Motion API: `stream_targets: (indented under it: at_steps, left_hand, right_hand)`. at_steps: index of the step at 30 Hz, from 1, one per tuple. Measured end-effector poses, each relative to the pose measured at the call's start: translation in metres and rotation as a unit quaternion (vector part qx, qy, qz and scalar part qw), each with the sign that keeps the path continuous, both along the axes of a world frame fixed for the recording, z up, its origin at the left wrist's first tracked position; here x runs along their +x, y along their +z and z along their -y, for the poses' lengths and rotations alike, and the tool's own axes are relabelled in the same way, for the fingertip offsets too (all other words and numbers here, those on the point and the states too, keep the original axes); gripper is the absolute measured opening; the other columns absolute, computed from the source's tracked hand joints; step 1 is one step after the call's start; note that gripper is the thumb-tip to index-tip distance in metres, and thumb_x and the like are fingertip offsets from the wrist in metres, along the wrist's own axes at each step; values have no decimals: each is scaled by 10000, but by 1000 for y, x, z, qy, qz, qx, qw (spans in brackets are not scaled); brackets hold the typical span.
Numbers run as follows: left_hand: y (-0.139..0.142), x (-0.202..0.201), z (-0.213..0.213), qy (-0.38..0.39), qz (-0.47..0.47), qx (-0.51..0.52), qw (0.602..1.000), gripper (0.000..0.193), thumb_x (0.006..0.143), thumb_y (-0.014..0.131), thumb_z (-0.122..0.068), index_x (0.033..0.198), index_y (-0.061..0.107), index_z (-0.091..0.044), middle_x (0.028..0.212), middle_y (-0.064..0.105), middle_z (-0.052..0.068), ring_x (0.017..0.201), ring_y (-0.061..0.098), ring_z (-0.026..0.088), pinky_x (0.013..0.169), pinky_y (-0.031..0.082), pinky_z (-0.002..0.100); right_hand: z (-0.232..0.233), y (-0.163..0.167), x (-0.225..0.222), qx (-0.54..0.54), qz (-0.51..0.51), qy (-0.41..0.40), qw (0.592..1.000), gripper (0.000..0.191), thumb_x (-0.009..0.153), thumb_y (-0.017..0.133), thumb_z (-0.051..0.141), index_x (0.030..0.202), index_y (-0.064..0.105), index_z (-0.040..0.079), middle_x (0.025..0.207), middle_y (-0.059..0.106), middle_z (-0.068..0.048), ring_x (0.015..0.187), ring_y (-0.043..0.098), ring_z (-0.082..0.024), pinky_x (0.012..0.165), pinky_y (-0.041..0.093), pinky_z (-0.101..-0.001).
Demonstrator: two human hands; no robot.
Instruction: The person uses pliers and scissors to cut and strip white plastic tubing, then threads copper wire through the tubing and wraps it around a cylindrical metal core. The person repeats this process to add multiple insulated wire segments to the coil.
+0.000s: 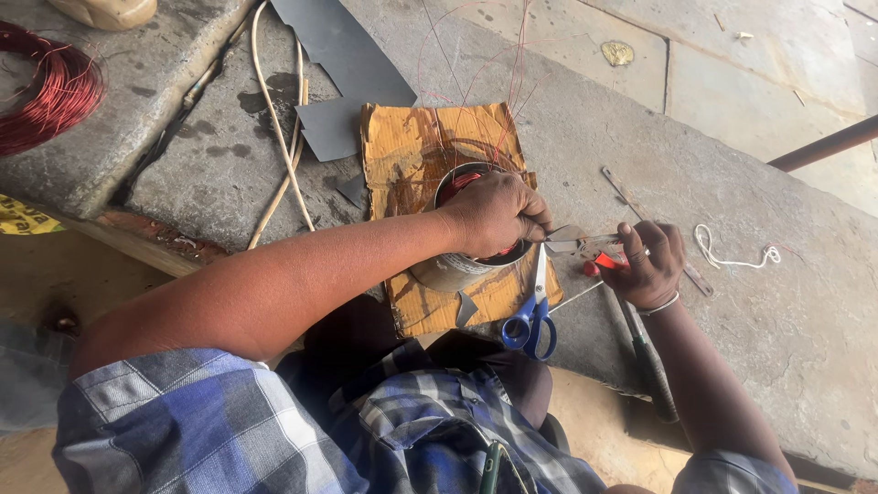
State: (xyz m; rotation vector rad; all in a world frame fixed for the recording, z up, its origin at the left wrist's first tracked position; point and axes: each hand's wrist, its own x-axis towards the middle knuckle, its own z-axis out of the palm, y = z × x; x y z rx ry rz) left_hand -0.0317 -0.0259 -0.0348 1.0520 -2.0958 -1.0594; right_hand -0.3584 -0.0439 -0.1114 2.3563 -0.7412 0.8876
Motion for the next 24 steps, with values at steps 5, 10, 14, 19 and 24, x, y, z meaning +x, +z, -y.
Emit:
stream_targets:
  at_steps: [5, 10, 14, 19, 24]
  left_hand:
    - [-1, -4, 5, 1, 5, 12, 1000, 135, 858, 756, -193, 971, 804, -137, 907, 808, 19, 909, 762, 121, 893, 555, 336]
    - [-3, -4, 10, 2, -4, 5, 1000, 148, 862, 759, -191, 992, 803, -136, 906, 809, 24, 902, 766, 119, 887, 554, 331]
    - [-6, -6, 13, 2, -2, 3, 1000, 152, 862, 760, -191, 997, 805, -139, 911, 811, 22, 900, 766, 119, 876, 553, 329]
    - [-5, -7, 17, 7, -15, -13, 1000, 133, 845, 772, -180, 964, 808, -133, 891, 807, 43, 874, 772, 133, 856, 569, 332]
    - [-2, -7, 16, 22, -36, -57, 997, 137, 807, 799, -201, 902, 803, -102, 866, 787, 74, 864, 766, 182, 837, 568, 348]
  right_hand:
    - [9, 3, -3, -27, -5, -13, 1000, 853, 889, 776, 569, 1573, 417, 207, 1083, 578, -116, 931, 575, -306, 752, 471, -463]
    - [14, 3, 1, -16, 10, 10, 1000, 875, 881, 756, 618, 1574, 417, 203, 1101, 582, -128, 939, 575, -316, 748, 473, -461]
    - [17, 0, 2, -11, 15, 14, 1000, 882, 879, 770, 611, 1577, 424, 197, 1107, 584, -126, 908, 582, -303, 719, 473, -442]
    - [11, -2, 0, 0, 26, 31, 999, 911, 825, 852, 542, 1548, 442, 167, 1039, 596, -129, 824, 576, -290, 669, 465, -434]
    - [-24, -14, 13, 132, 81, 3, 988, 897, 785, 889, 427, 1514, 493, 85, 1034, 647, -148, 855, 641, -259, 695, 525, -378]
